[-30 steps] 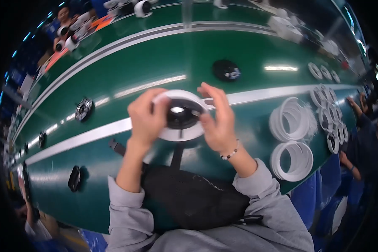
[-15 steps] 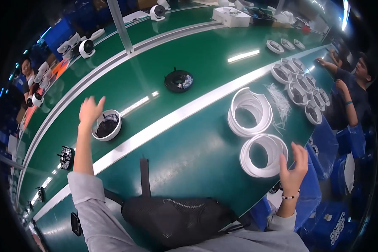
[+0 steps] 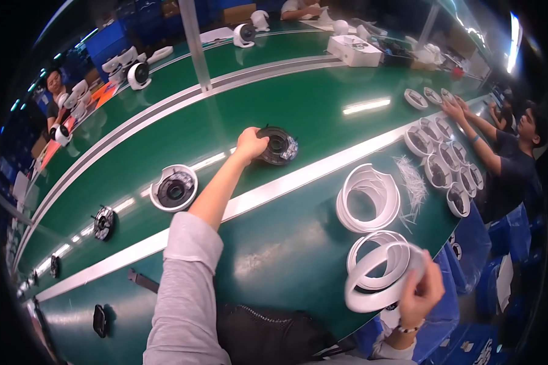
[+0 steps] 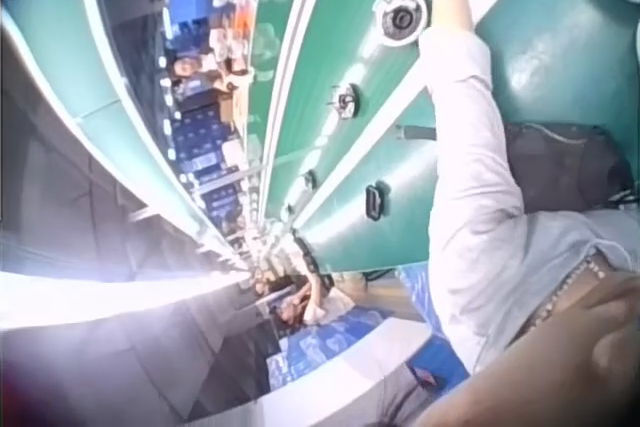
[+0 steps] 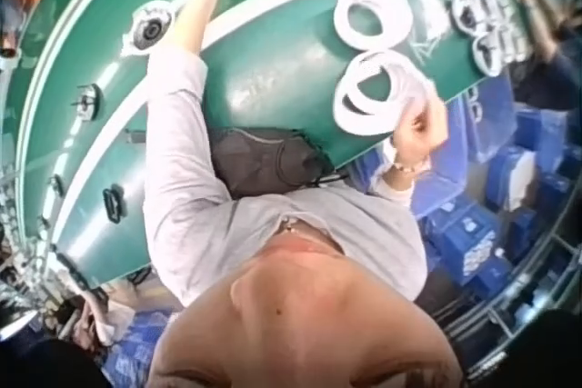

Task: Assembling round plastic components and internal parts on a factory production line.

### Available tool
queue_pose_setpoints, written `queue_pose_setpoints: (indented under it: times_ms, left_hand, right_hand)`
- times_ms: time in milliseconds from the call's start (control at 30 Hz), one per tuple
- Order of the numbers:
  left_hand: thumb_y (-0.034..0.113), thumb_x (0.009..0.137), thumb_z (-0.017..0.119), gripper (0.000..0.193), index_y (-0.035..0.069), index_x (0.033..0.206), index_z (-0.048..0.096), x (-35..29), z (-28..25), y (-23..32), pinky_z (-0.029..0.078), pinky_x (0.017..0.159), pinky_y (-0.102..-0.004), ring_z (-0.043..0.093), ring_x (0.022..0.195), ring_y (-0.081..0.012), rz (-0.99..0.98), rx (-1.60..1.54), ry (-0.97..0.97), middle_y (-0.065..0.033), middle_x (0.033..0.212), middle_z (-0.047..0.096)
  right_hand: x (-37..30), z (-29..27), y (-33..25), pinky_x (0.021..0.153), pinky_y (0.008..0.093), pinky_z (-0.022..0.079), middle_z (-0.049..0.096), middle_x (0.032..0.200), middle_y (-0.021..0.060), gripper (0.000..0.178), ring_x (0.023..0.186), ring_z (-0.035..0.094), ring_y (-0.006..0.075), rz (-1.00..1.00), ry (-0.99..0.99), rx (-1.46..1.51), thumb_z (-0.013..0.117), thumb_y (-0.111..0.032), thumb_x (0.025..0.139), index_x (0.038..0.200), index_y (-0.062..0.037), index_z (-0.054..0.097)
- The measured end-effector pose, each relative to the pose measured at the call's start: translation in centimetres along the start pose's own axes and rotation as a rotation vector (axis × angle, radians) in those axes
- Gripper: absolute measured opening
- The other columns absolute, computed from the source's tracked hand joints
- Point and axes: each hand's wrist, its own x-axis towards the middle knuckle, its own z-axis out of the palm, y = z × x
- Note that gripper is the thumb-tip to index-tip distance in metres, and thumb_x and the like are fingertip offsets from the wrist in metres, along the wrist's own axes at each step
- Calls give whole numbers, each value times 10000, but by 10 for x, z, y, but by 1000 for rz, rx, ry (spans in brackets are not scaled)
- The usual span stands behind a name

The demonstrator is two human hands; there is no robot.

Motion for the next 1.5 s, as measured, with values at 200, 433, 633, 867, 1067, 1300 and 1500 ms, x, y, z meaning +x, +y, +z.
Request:
queue_pose_setpoints:
  times_ms: [200,433,633,867,1067,1300,1500]
  left_hand:
    - [72,847,471,250,-18,1062,381,-147,-59,25,372,846,-261,477,945,-141,400,-488,135,-96,999,503]
    - [5,837,447,265,-21,1086,358,-258,-125,27,365,855,-255,474,966,-137,561,-623,260,-103,1024,495]
    - [8,840,442,280,-24,1102,348,-282,-142,5,386,848,-262,482,967,-138,564,-731,358,-111,1042,492]
    - [35,856,435,277,-6,1114,344,-288,-154,-5,416,825,-276,486,976,-155,315,-1205,337,-119,1078,468]
    - [34,854,434,276,-15,1110,342,-279,-153,-17,382,857,-273,466,985,-160,392,-1163,439,-120,1090,456]
    - [20,837,438,268,3,1095,369,-280,-140,-15,391,857,-289,483,981,-154,313,-1221,326,-105,1055,490]
    - [25,838,442,237,32,1068,384,-283,-134,-18,433,820,-308,506,977,-166,241,-1363,250,-92,1060,497]
  right_hand:
    - [-13,84,-20,723,306,442,475,1122,263,620,872,558,339,-236,-521,187,420,75,614,1229,64,341]
    - [-27,125,-37,822,373,426,490,1071,277,472,952,506,392,-297,-672,-19,580,-107,677,1086,91,450]
    - [-21,138,-52,1012,447,169,193,1316,288,1129,1229,164,434,-391,-1022,121,761,-512,470,1265,78,217]
    - [-18,132,-67,998,472,189,174,1311,306,1194,1213,179,461,-509,-987,-169,761,-547,427,1268,86,198]
    - [-44,128,-82,991,432,229,269,1234,352,1209,1173,263,453,-261,-893,-226,733,-568,471,1215,189,155]
    - [-58,141,-73,999,439,206,232,1256,342,1213,1180,251,445,-274,-799,-257,768,-504,457,1237,167,126]
    - [-23,117,-121,986,395,240,250,1284,245,1164,1205,273,346,-474,-505,133,764,-401,505,1299,87,67]
